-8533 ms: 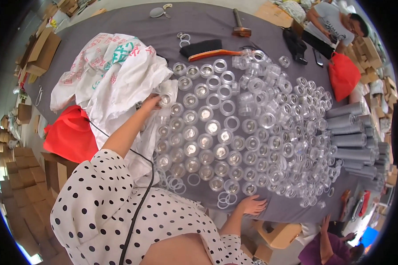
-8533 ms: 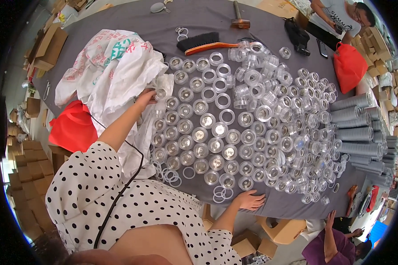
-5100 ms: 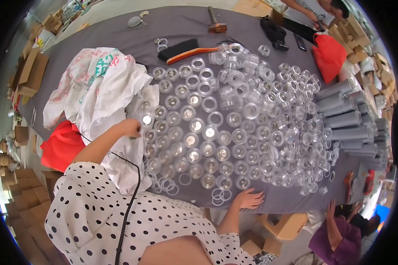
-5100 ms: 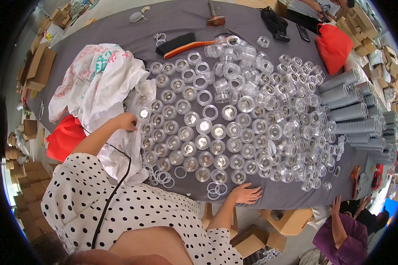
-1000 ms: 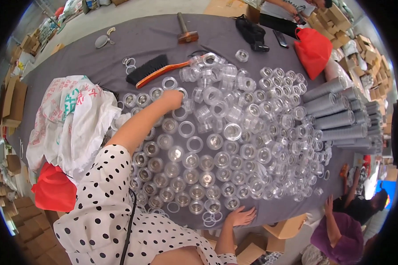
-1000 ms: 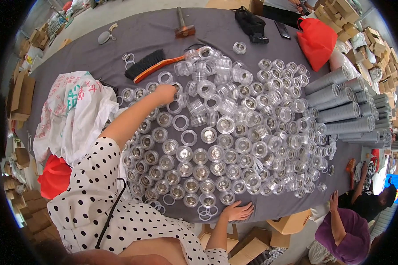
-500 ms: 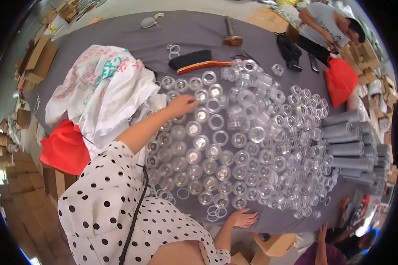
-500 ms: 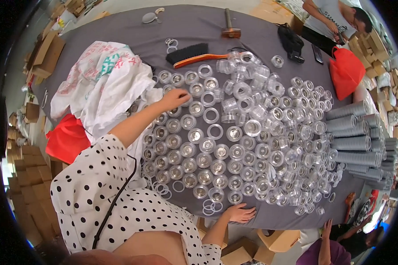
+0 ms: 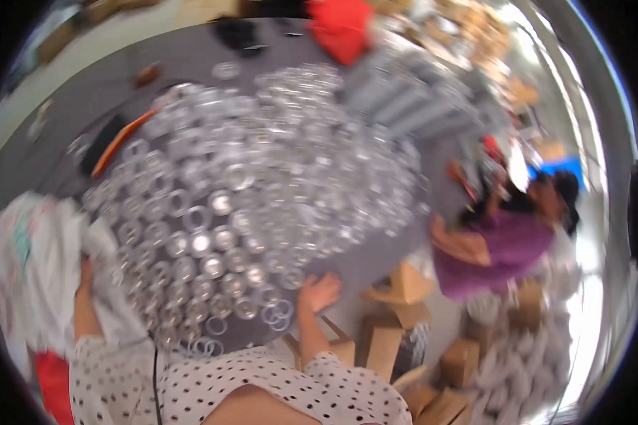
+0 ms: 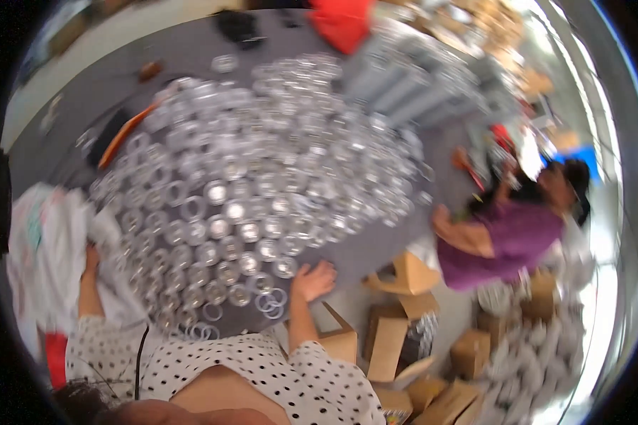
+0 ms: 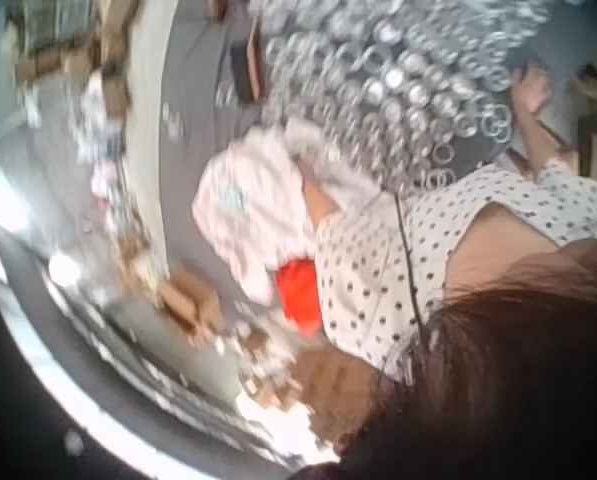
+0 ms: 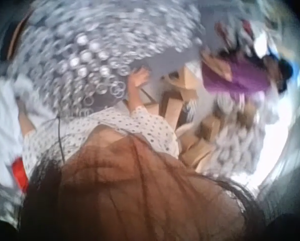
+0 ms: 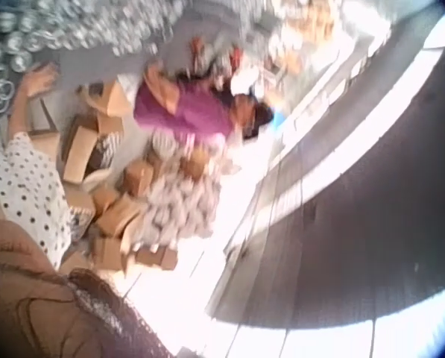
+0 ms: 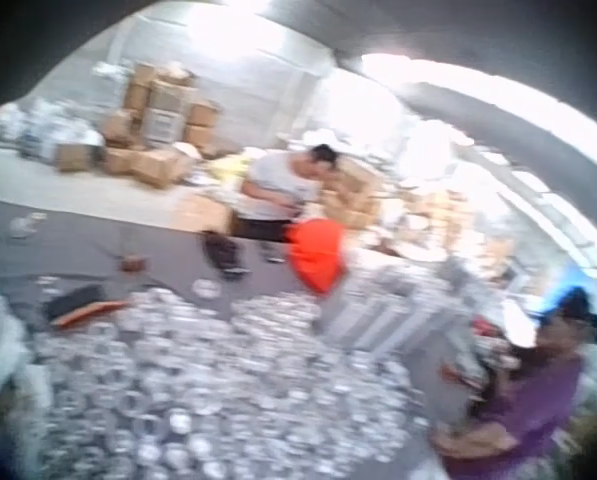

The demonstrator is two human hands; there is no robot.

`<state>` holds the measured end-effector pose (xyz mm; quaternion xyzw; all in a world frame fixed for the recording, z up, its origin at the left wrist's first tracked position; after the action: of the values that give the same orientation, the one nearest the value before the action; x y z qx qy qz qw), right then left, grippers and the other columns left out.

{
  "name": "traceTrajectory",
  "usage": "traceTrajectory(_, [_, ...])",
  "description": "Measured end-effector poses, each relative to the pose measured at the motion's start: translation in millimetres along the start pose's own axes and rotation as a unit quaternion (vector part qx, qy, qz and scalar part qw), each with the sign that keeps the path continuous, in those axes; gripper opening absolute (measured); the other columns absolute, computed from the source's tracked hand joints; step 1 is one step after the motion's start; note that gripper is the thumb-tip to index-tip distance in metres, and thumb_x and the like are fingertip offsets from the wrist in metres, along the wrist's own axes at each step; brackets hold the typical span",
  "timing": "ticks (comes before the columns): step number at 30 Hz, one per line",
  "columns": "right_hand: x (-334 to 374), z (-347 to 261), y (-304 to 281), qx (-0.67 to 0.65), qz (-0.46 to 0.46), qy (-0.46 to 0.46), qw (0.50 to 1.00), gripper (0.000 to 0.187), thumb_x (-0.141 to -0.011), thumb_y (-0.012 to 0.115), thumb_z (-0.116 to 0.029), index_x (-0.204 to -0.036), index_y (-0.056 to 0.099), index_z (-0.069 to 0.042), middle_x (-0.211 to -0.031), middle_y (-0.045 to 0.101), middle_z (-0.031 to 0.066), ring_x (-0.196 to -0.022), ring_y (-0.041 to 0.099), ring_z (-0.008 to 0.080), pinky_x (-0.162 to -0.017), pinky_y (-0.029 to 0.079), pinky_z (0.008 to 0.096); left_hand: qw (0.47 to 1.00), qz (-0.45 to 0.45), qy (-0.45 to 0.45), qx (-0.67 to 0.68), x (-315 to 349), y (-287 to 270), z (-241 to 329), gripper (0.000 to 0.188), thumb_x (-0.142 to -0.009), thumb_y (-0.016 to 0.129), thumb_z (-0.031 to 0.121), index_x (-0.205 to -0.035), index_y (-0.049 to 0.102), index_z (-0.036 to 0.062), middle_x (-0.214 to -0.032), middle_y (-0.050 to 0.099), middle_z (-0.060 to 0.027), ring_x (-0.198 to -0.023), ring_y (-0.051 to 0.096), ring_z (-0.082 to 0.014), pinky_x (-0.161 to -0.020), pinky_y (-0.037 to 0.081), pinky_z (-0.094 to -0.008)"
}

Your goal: The person sorts and assembles small clear plastic containers and plastic rings by hand at a table.

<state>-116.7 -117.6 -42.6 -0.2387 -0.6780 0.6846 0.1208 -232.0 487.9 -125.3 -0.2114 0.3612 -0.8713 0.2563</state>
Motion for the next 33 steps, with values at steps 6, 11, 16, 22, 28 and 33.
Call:
traceTrajectory(6, [-5, 15, -3, -0.058, 0.024, 0.013, 0.998, 0.053, -0.077, 0.054, -0.033, -0.124, 0.041, -0.010, -0.130, 0.038, 0.0101, -0.126, 0.026, 0.0305, -0.101, 0.018, 0.0519, 0.993, -0.002, 0.027, -0.114, -69, -26, -100, 0.032, -0.076, 0.053, 0.022, -0.090, 0.059, -0.0064, -0.093, 0.061, -0.0215, -0.089, 0.056, -0.0333, -0.078, 0.041, -0.0408])
traceTrajectory(11, [-8, 17, -7, -0.051, 0.019, 0.008, 0.999, 0.056, -0.076, 0.056, -0.031, -0.124, 0.038, -0.009, -0.128, 0.038, 0.0117, -0.124, 0.028, 0.0318, -0.099, 0.021, 0.0521, 0.982, 0.035, 0.004, -0.185, -81, -76, -137, 0.037, -0.075, 0.051, 0.013, -0.106, 0.051, -0.0066, -0.110, 0.052, -0.0243, -0.104, 0.048, -0.0356, -0.089, 0.035, -0.0387])
traceTrajectory(16, [-8, 16, -3, -0.062, 0.015, 0.007, 0.998, 0.055, -0.077, 0.053, -0.033, -0.124, 0.040, -0.009, -0.131, 0.037, 0.0108, -0.126, 0.025, 0.0306, -0.101, 0.017, 0.0523, 0.977, -0.002, 0.005, -0.213, -56, -73, -112, 0.044, -0.071, 0.049, 0.004, -0.115, 0.048, -0.0050, -0.114, 0.049, -0.0253, -0.108, 0.046, -0.0379, -0.093, 0.035, -0.0389])
traceTrajectory(22, [-7, 2, -1, -0.024, -0.016, 0.009, 1.000, 0.052, -0.077, 0.054, -0.031, -0.123, 0.041, -0.010, -0.128, 0.039, 0.0095, -0.126, 0.026, 0.0271, -0.100, 0.019, 0.0475, 0.893, -0.237, 0.022, -0.381, -13, -82, 51, 0.024, -0.060, 0.063, 0.017, -0.077, 0.063, 0.0001, -0.075, 0.060, -0.0210, -0.074, 0.060, -0.0306, -0.066, 0.047, -0.0384])
traceTrajectory(28, [-5, 19, 4, 0.016, 0.003, 0.000, 1.000, 0.049, -0.083, 0.049, -0.034, -0.124, 0.040, -0.009, -0.128, 0.040, 0.0098, -0.125, 0.029, 0.0271, -0.099, 0.023, 0.0460, 0.943, -0.321, 0.024, 0.087, -75, -35, 169, 0.015, -0.072, 0.065, 0.018, -0.076, 0.060, 0.0044, -0.066, 0.058, 0.0000, -0.058, 0.051, -0.0088, -0.052, 0.042, -0.0259])
traceTrajectory(33, [-3, 18, 10, 0.006, 0.020, -0.026, 0.999, 0.048, -0.085, 0.045, -0.035, -0.125, 0.040, -0.009, -0.129, 0.038, 0.0113, -0.123, 0.031, 0.0287, -0.100, 0.023, 0.0462, 0.991, -0.061, 0.083, 0.090, -138, -25, 211, 0.024, -0.074, 0.064, 0.025, -0.086, 0.065, 0.0040, -0.074, 0.063, -0.0072, -0.066, 0.059, -0.0189, -0.060, 0.046, -0.0290])
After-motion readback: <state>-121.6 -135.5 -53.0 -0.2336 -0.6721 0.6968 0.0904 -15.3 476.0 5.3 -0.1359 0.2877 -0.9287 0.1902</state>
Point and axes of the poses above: each hand's wrist, its own x-axis away from the middle knuckle, its own y-axis out of the palm, z = x × y, the point moved 5 cm from there along -x, towards the middle knuckle
